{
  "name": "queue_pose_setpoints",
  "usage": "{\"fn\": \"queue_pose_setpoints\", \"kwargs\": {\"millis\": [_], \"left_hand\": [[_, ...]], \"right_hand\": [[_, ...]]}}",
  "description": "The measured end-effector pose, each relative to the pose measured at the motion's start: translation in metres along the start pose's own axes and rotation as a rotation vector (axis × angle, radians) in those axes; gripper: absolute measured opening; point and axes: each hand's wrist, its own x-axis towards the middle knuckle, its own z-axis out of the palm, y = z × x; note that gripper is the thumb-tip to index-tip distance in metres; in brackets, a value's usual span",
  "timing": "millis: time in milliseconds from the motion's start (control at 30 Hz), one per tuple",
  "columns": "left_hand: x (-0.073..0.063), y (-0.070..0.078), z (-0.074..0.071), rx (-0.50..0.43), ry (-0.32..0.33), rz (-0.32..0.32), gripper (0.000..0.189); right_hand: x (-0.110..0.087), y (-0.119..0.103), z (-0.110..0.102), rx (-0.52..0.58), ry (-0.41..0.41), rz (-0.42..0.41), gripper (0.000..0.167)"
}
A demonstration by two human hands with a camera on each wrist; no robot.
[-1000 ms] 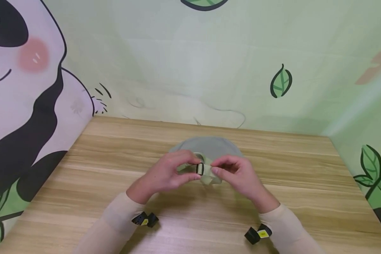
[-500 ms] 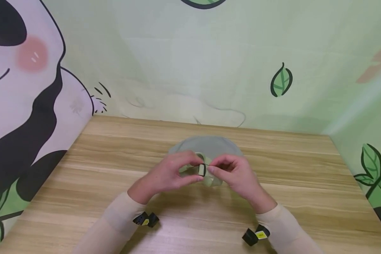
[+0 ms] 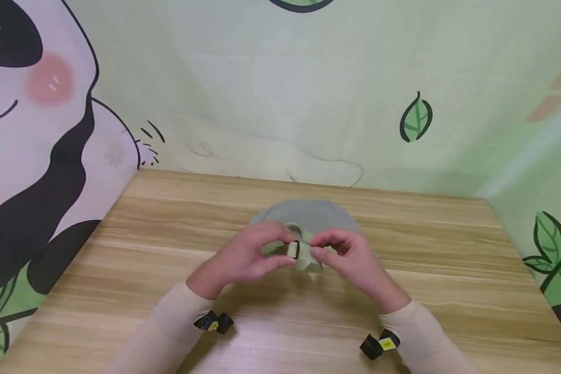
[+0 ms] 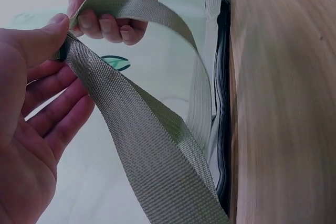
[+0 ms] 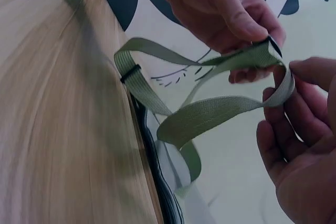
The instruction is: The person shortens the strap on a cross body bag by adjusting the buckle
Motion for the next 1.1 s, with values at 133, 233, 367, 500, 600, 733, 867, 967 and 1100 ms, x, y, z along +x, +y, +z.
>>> {"fn": "queue_pose_setpoints", "kwargs": {"millis": [133, 233, 367, 500, 600, 733, 867, 967, 1100], "left_hand": [[-0.0011, 0.0001, -0.0018, -0.004, 0.002, -0.015, 0.03], [-0.0015, 0.0, -0.0021, -0.01, 0.007, -0.013, 0.031], [-0.0012, -0.0002, -0.0014, -0.022, 0.013, 0.003, 0.032], [-0.0006, -0.0016, 0.0007, -0.031, 0.013, 0.028, 0.034], [0.0001, -0.0028, 0.0027, -0.027, 0.004, 0.044, 0.035], [0.0011, -0.0032, 0.0043, -0.004, -0.01, 0.056, 0.037], [0.0029, -0.0023, 0.0052, 0.018, -0.018, 0.069, 0.037], [0.0034, -0.0018, 0.0059, 0.029, -0.019, 0.075, 0.035], [0.0019, -0.0011, 0.0061, 0.043, -0.016, 0.055, 0.034]], "right_hand": [[-0.0016, 0.0022, -0.0042, 0.032, -0.028, -0.011, 0.013], [-0.0022, 0.0026, -0.0049, 0.043, -0.034, -0.015, 0.013], [-0.0024, 0.0008, -0.0042, 0.042, -0.018, -0.011, 0.011], [-0.0022, -0.0004, -0.0028, 0.039, 0.001, -0.013, 0.009], [-0.0023, 0.0001, -0.0019, 0.036, 0.004, -0.009, 0.008], [-0.0024, -0.0014, -0.0006, 0.02, 0.001, 0.014, 0.008], [-0.0017, -0.0025, 0.0009, -0.003, 0.006, 0.035, 0.007], [-0.0009, -0.0034, 0.0024, -0.009, 0.007, 0.041, 0.007], [-0.001, -0.0033, 0.0032, -0.031, -0.001, 0.04, 0.006]]}}
